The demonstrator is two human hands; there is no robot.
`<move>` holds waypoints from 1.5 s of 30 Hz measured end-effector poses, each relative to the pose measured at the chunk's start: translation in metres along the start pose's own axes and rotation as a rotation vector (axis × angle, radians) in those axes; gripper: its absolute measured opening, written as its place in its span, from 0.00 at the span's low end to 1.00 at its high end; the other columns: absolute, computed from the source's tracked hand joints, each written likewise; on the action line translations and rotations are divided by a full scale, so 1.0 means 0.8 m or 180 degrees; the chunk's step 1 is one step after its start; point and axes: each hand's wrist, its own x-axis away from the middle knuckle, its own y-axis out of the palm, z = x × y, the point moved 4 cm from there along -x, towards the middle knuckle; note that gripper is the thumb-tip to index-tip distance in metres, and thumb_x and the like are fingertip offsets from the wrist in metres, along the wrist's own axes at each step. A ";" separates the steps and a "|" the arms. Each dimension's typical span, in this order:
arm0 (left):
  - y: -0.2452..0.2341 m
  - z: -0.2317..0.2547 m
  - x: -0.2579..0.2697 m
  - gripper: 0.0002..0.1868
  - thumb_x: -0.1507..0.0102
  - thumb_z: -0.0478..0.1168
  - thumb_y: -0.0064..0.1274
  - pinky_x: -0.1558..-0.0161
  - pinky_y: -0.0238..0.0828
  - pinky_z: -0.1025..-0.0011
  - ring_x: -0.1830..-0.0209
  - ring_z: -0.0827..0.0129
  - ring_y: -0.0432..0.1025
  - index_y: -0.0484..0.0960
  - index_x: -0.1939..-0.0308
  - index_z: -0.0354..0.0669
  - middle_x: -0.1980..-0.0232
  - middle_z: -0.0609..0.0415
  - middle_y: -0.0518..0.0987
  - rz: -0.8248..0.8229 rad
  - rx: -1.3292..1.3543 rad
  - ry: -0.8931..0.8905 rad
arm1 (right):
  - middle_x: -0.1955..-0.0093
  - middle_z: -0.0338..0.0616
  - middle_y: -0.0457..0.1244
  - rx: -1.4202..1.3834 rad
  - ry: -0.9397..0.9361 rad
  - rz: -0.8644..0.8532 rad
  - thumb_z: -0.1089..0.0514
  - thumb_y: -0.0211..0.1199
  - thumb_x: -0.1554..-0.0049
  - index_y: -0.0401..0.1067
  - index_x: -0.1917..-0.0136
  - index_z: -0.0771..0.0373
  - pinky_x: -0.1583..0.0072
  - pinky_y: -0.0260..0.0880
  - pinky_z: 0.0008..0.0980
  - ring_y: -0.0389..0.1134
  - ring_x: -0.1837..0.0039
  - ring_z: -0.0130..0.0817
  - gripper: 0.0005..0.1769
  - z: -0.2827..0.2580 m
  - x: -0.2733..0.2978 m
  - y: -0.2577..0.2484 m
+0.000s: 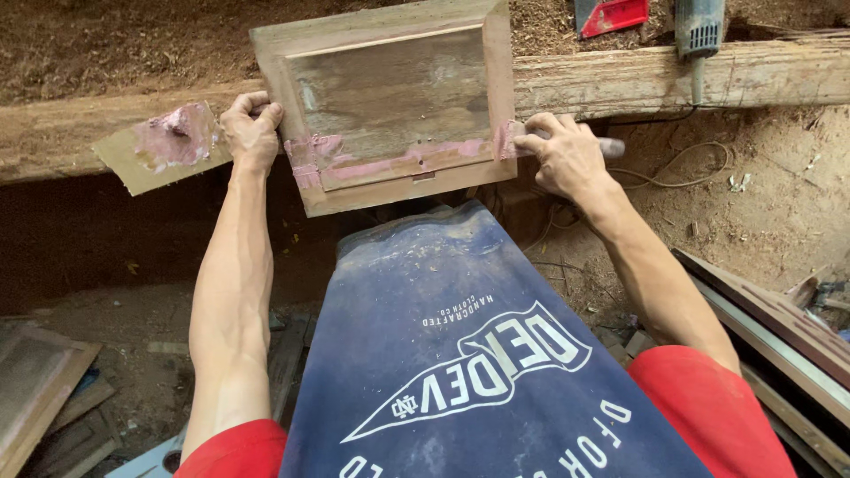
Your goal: The person sands a rectangular wooden frame using a pink sanding block, focusing on the edges and corners. They repeatedly dip the sanding block into a pink paste on a separate board before continuing to sand the frame. The person moves the frame around the workbench and briefly places it on the floor before resuming the task.
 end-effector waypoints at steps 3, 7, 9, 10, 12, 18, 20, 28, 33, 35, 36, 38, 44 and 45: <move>-0.003 0.006 0.005 0.11 0.38 0.34 0.64 0.57 0.80 0.76 0.61 0.75 0.79 0.86 0.52 0.40 0.59 0.57 0.85 0.0000 -0.0099 -0.0345 | 0.30 0.35 0.60 0.0244 -0.0325 -0.0179 0.61 0.73 0.62 0.76 0.36 0.40 0.34 0.63 0.45 0.62 0.34 0.41 0.38 -0.001 -0.019 0.001; -0.003 0.014 0.008 0.11 0.38 0.34 0.64 0.56 0.81 0.75 0.61 0.73 0.79 0.86 0.51 0.40 0.58 0.54 0.86 -0.0003 -0.0074 -0.0273 | 0.29 0.32 0.60 0.0509 -0.0316 -0.0325 0.61 0.73 0.58 0.76 0.36 0.40 0.36 0.64 0.43 0.62 0.35 0.41 0.36 -0.010 -0.033 0.008; -0.002 0.014 0.007 0.11 0.38 0.34 0.64 0.56 0.82 0.76 0.61 0.73 0.79 0.86 0.52 0.40 0.58 0.55 0.86 0.0017 -0.0141 -0.0281 | 0.30 0.32 0.60 0.0442 -0.0231 -0.0367 0.61 0.74 0.59 0.76 0.37 0.40 0.37 0.64 0.44 0.62 0.35 0.42 0.36 -0.006 -0.032 0.011; -0.002 0.013 0.007 0.11 0.38 0.34 0.64 0.56 0.82 0.76 0.60 0.73 0.79 0.86 0.52 0.40 0.58 0.55 0.86 0.0006 -0.0109 -0.0288 | 0.29 0.33 0.60 0.0416 -0.0190 -0.0338 0.61 0.74 0.59 0.77 0.37 0.40 0.37 0.64 0.45 0.62 0.35 0.42 0.35 -0.002 -0.030 0.013; -0.001 0.011 0.005 0.11 0.38 0.34 0.63 0.56 0.82 0.76 0.60 0.74 0.79 0.86 0.51 0.40 0.58 0.55 0.85 -0.0021 -0.0050 -0.0308 | 0.29 0.35 0.59 0.0356 -0.0104 -0.0284 0.61 0.74 0.59 0.77 0.38 0.40 0.38 0.65 0.45 0.62 0.34 0.43 0.35 0.011 -0.023 0.021; -0.003 -0.002 -0.001 0.11 0.39 0.34 0.65 0.58 0.78 0.76 0.62 0.75 0.78 0.87 0.52 0.40 0.59 0.56 0.86 0.0021 -0.0160 -0.0258 | 0.33 0.32 0.63 -0.0288 0.0179 0.0331 0.64 0.69 0.49 0.79 0.39 0.42 0.43 0.74 0.43 0.68 0.39 0.42 0.26 0.032 0.010 0.050; -0.002 -0.009 -0.005 0.11 0.39 0.34 0.66 0.58 0.78 0.76 0.62 0.75 0.77 0.87 0.53 0.38 0.60 0.56 0.85 0.0014 -0.0055 -0.0149 | 0.34 0.34 0.64 -0.0436 0.0371 0.0303 0.65 0.66 0.49 0.79 0.41 0.46 0.46 0.75 0.44 0.70 0.41 0.43 0.24 0.025 0.022 0.051; -0.004 -0.010 -0.006 0.11 0.38 0.33 0.66 0.58 0.77 0.77 0.63 0.77 0.76 0.86 0.53 0.37 0.61 0.57 0.84 -0.0056 0.0019 -0.0096 | 0.42 0.51 0.63 -0.1311 0.1130 0.0430 0.59 0.63 0.42 0.79 0.41 0.49 0.42 0.72 0.46 0.68 0.44 0.56 0.16 0.015 0.010 0.026; -0.005 0.006 -0.001 0.10 0.39 0.34 0.65 0.57 0.80 0.78 0.63 0.77 0.78 0.86 0.53 0.40 0.61 0.59 0.85 -0.0110 -0.0015 -0.0291 | 0.42 0.63 0.57 -0.1676 0.1576 0.0355 0.60 0.61 0.44 0.79 0.42 0.52 0.42 0.71 0.49 0.68 0.48 0.62 0.17 -0.014 -0.011 0.032; -0.004 0.007 -0.001 0.10 0.38 0.34 0.64 0.58 0.80 0.77 0.63 0.77 0.78 0.86 0.53 0.40 0.61 0.59 0.85 -0.0160 0.0069 -0.0284 | 0.41 0.62 0.57 -0.1527 0.1550 0.0128 0.62 0.59 0.44 0.79 0.43 0.53 0.41 0.72 0.49 0.68 0.47 0.60 0.17 -0.029 -0.002 0.031; -0.004 0.007 -0.002 0.10 0.38 0.33 0.63 0.58 0.79 0.77 0.63 0.77 0.78 0.86 0.53 0.40 0.61 0.59 0.85 -0.0180 0.0116 -0.0275 | 0.41 0.62 0.57 -0.1449 0.1533 0.0023 0.63 0.57 0.44 0.79 0.44 0.53 0.41 0.73 0.49 0.69 0.47 0.59 0.17 -0.038 0.003 0.030; -0.005 0.006 -0.002 0.09 0.38 0.33 0.64 0.57 0.80 0.77 0.63 0.76 0.77 0.86 0.53 0.39 0.61 0.58 0.85 -0.0188 0.0067 -0.0178 | 0.40 0.62 0.57 -0.1318 0.1596 -0.0085 0.62 0.59 0.44 0.78 0.44 0.55 0.43 0.72 0.51 0.68 0.48 0.61 0.15 -0.054 0.018 0.025; -0.006 -0.006 -0.009 0.11 0.39 0.34 0.66 0.58 0.78 0.77 0.64 0.77 0.76 0.86 0.53 0.37 0.62 0.58 0.84 -0.0173 -0.0003 -0.0062 | 0.41 0.58 0.60 -0.1559 0.1418 0.0503 0.61 0.62 0.44 0.76 0.39 0.52 0.44 0.73 0.51 0.69 0.45 0.59 0.19 -0.077 0.042 0.011; -0.006 -0.008 -0.009 0.11 0.39 0.34 0.66 0.58 0.78 0.76 0.64 0.77 0.76 0.86 0.53 0.37 0.62 0.58 0.84 -0.0166 0.0005 -0.0065 | 0.41 0.58 0.61 -0.1686 0.1277 0.0869 0.61 0.62 0.44 0.75 0.38 0.53 0.44 0.74 0.49 0.70 0.45 0.59 0.19 -0.082 0.042 0.012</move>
